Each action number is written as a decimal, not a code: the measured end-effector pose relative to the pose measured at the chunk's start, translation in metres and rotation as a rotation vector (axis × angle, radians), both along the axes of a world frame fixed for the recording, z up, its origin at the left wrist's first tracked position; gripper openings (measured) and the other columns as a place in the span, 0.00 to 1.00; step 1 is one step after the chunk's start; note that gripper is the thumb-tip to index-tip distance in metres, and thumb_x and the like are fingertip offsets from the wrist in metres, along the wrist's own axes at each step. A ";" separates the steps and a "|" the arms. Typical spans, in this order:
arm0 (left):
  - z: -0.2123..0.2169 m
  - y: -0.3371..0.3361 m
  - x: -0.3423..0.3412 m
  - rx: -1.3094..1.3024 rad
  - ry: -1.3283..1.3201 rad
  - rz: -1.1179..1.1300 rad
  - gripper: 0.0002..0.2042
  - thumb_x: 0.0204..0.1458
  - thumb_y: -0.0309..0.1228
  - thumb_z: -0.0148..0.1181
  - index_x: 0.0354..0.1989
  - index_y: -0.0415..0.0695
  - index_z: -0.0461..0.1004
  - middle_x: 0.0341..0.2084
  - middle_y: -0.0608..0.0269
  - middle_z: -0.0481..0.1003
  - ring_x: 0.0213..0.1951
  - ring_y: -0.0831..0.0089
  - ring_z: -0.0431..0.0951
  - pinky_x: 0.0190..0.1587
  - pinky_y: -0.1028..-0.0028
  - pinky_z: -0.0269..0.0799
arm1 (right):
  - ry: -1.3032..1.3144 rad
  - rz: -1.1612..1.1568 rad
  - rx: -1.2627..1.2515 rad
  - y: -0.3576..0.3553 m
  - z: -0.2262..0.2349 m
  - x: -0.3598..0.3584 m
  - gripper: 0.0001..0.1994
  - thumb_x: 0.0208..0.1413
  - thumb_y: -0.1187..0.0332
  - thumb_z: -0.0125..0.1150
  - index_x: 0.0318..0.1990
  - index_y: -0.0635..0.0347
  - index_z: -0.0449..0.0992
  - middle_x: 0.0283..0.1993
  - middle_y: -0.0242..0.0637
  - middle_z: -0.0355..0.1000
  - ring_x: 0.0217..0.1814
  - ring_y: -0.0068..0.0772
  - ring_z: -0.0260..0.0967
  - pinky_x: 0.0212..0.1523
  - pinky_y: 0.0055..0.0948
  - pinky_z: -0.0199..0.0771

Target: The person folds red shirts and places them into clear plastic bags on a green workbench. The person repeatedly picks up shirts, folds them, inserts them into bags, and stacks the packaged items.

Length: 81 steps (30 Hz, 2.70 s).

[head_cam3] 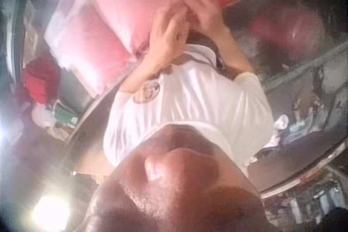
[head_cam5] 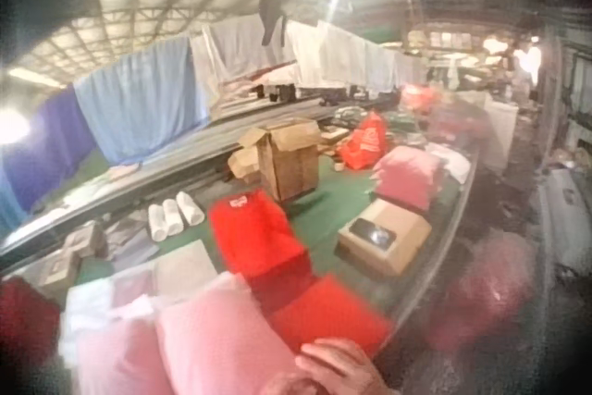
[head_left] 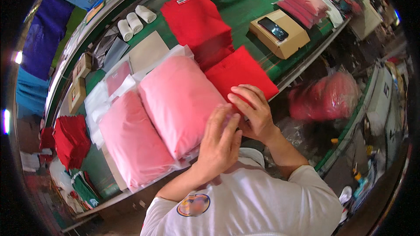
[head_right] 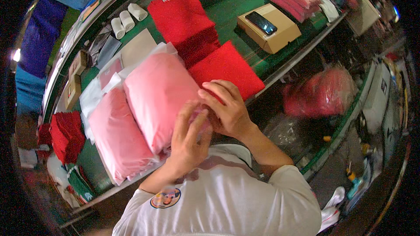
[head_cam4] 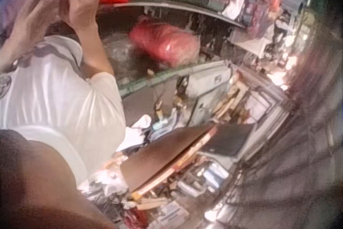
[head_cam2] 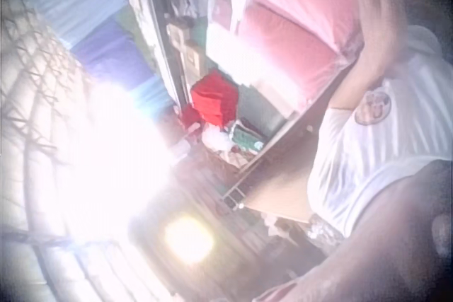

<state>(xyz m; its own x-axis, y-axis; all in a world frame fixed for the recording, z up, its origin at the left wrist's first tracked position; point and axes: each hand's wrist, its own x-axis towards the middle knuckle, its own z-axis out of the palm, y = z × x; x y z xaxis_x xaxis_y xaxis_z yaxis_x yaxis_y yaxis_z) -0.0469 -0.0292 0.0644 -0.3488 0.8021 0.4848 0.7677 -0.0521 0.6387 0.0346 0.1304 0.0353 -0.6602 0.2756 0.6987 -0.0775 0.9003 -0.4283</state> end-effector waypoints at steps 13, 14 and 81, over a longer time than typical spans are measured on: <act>-0.209 0.185 0.002 -0.549 0.055 0.913 0.27 0.59 0.30 0.60 0.64 0.30 0.63 0.66 0.29 0.60 0.67 0.36 0.61 0.69 0.45 0.58 | -0.593 0.079 -0.087 0.208 -0.160 -0.009 0.26 0.62 0.59 0.63 0.65 0.60 0.70 0.67 0.60 0.61 0.65 0.66 0.63 0.65 0.53 0.68; -0.217 0.187 -0.002 -0.550 0.071 0.973 0.27 0.59 0.31 0.60 0.64 0.30 0.63 0.66 0.29 0.60 0.67 0.36 0.62 0.69 0.45 0.58 | -0.607 0.080 -0.178 0.212 -0.167 -0.010 0.29 0.62 0.58 0.63 0.68 0.59 0.67 0.67 0.62 0.60 0.66 0.68 0.62 0.66 0.53 0.67; -0.037 -0.607 -0.076 0.822 -1.230 0.991 0.46 0.33 0.27 0.65 0.70 0.40 0.60 0.59 0.51 0.73 0.58 0.57 0.76 0.63 0.61 0.71 | -0.496 0.876 -0.677 -0.504 -0.023 -0.190 0.35 0.44 0.73 0.79 0.64 0.53 0.73 0.61 0.51 0.70 0.64 0.51 0.69 0.65 0.44 0.69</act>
